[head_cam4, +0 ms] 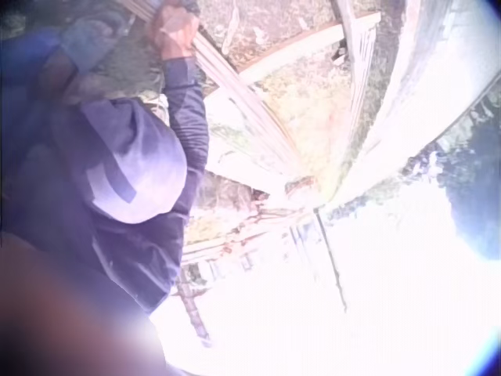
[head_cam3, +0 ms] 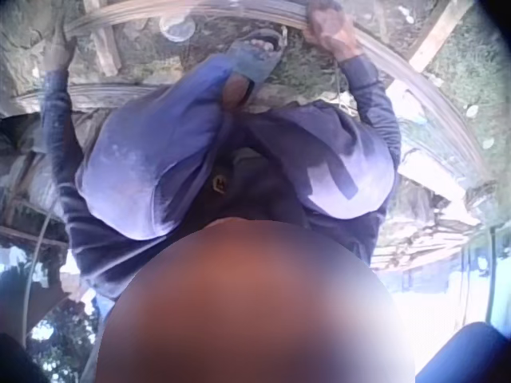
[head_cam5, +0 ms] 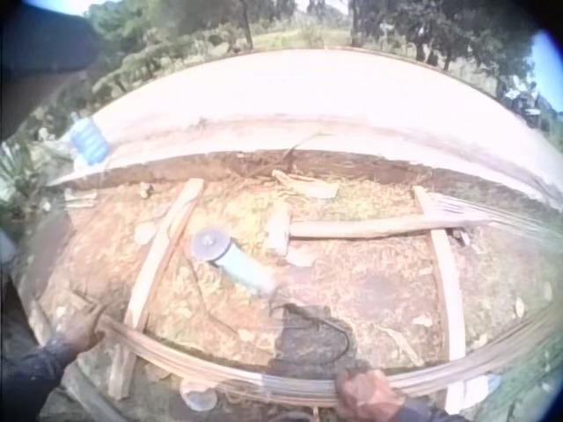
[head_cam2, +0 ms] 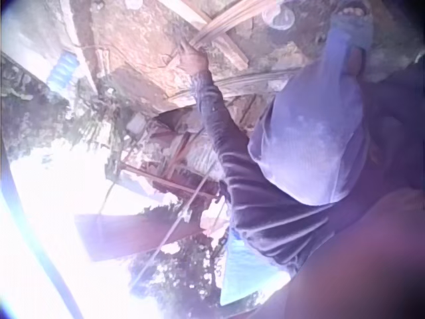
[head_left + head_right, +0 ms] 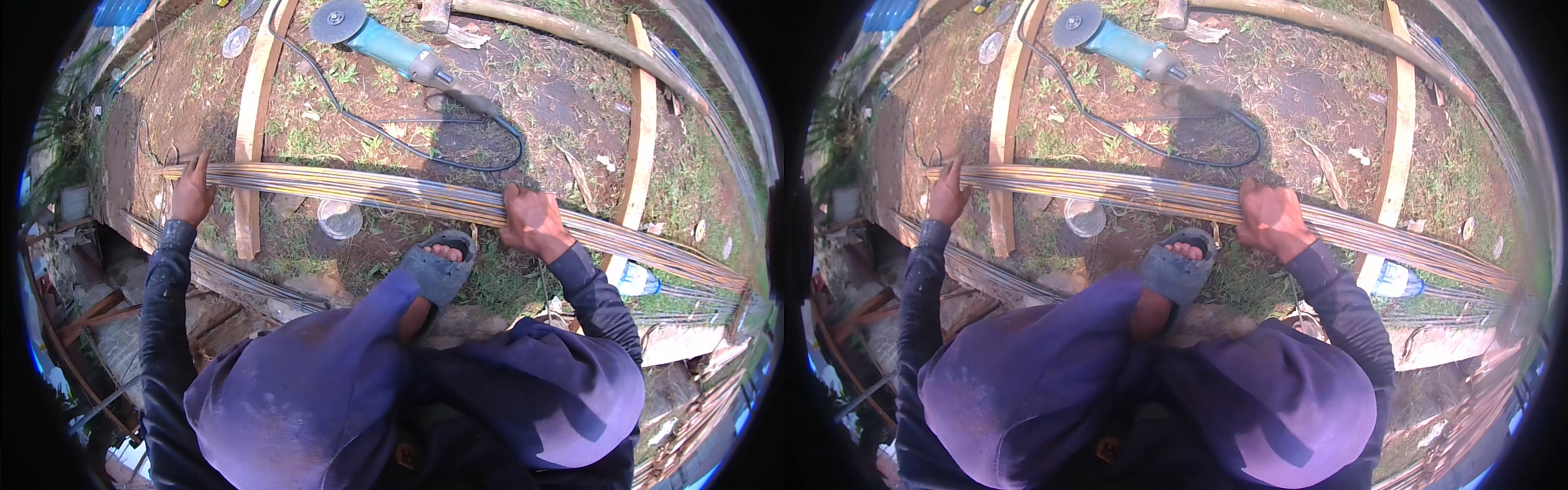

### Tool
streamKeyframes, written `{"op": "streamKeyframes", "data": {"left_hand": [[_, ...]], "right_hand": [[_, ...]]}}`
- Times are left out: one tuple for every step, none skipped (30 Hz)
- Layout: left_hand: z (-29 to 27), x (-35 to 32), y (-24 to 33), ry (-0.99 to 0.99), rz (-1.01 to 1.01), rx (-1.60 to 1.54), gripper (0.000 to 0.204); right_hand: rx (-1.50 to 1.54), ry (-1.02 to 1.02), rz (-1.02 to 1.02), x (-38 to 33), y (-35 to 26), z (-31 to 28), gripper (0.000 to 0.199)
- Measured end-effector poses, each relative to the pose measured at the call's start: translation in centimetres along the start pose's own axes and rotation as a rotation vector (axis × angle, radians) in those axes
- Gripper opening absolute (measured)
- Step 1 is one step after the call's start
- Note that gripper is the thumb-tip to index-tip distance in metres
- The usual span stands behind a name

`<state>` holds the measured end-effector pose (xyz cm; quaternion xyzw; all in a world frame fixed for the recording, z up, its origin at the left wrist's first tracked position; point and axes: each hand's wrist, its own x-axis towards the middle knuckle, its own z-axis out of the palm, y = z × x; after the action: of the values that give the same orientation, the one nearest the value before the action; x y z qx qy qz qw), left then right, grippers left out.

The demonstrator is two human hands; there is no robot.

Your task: The person measures and aligns multiple long metal rods on wooden supports, then wraps and twists wire around them to secure them together. They use a tape measure to check lengths and an angle grinder to cut the rods.

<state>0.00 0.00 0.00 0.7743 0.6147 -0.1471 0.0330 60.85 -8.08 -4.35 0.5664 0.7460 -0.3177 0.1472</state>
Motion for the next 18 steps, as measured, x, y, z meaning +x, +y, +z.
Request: {"op": "streamKeyframes", "data": {"left_hand": [[0.0,-0.9,4.5,0.081,0.029,-0.183,0.065],[0.0,-2.0,9.5,0.075,0.041,-0.36,0.064],[-5.6,-0.5,10.4,0.094,0.08,-0.359,0.062],[-6.2,-2.4,15.8,0.072,0.139,-0.372,0.062],[-5.9,-3.3,20.6,0.064,0.213,-0.41,0.063],[-5.8,-3.2,24.3,0.12,0.302,-0.445,0.059],[-5.8,-3.0,26.9,0.17,0.396,-0.472,0.056],[-5.6,-2.7,28.5,0.121,0.414,-0.416,0.049],[-5.0,-2.2,29.6,0.078,0.425,-0.348,0.043],[-4.3,-1.5,30.1,0.033,0.437,-0.281,0.037],[-3.3,-0.8,30.1,0.053,0.512,-0.276,0.032],[-2.4,0.2,29.7,0.073,0.584,-0.262,0.027],[-2.1,0.8,29.6,0.093,0.665,-0.252,0.022],[-1.9,0.7,29.6,0.112,0.722,-0.262,0.019],[-2.1,0.9,29.5,0.096,0.729,-0.22,0.017],[-2.4,1.2,29.1,0.081,0.735,-0.178,0.015],[-2.6,1.5,28.8,0.066,0.739,-0.136,0.013],[-2.4,1.3,28.7,0.113,0.765,-0.162,0.013]], "right_hand": [[-0.016,-0.005,0.014,-0.7,0.3,0.1,0.032],[-0.036,-0.015,0.033,-1.7,0.4,0.1,0.03],[0.087,0.087,-0.016,2.0,-1.8,1.7,0.031],[0.081,0.08,-0.035,1.5,-1.2,1.7,0.031],[0.056,0.074,-0.031,0.7,-0.6,1.6,0.032],[0.016,0.11,-0.03,0.7,0.0,1.6,0.034],[0.019,0.156,-0.043,0.3,0.2,1.6,0.035],[0.03,0.202,-0.056,-0.3,0.2,1.7,0.036],[0.044,0.257,-0.08,-0.5,0.0,1.7,0.036],[0.004,0.196,-0.021,-0.4,-0.2,1.7,0.043],[-0.015,0.22,-0.04,-0.6,-0.4,1.7,0.045],[-0.03,0.249,-0.066,-0.8,-0.9,1.5,0.048],[-0.047,0.276,-0.08,-1.1,-1.2,1.4,0.05],[-0.079,0.361,-0.097,-1.4,-1.5,2.0,0.068],[-0.082,0.418,-0.156,-1.7,-1.7,2.3,0.069],[-0.086,0.475,-0.215,-1.9,-1.9,2.6,0.071],[-0.09,0.53,-0.276,-2.2,-2.1,2.9,0.072],[-0.074,0.479,-0.24,-2.8,-2.7,3.4,0.066]]}}
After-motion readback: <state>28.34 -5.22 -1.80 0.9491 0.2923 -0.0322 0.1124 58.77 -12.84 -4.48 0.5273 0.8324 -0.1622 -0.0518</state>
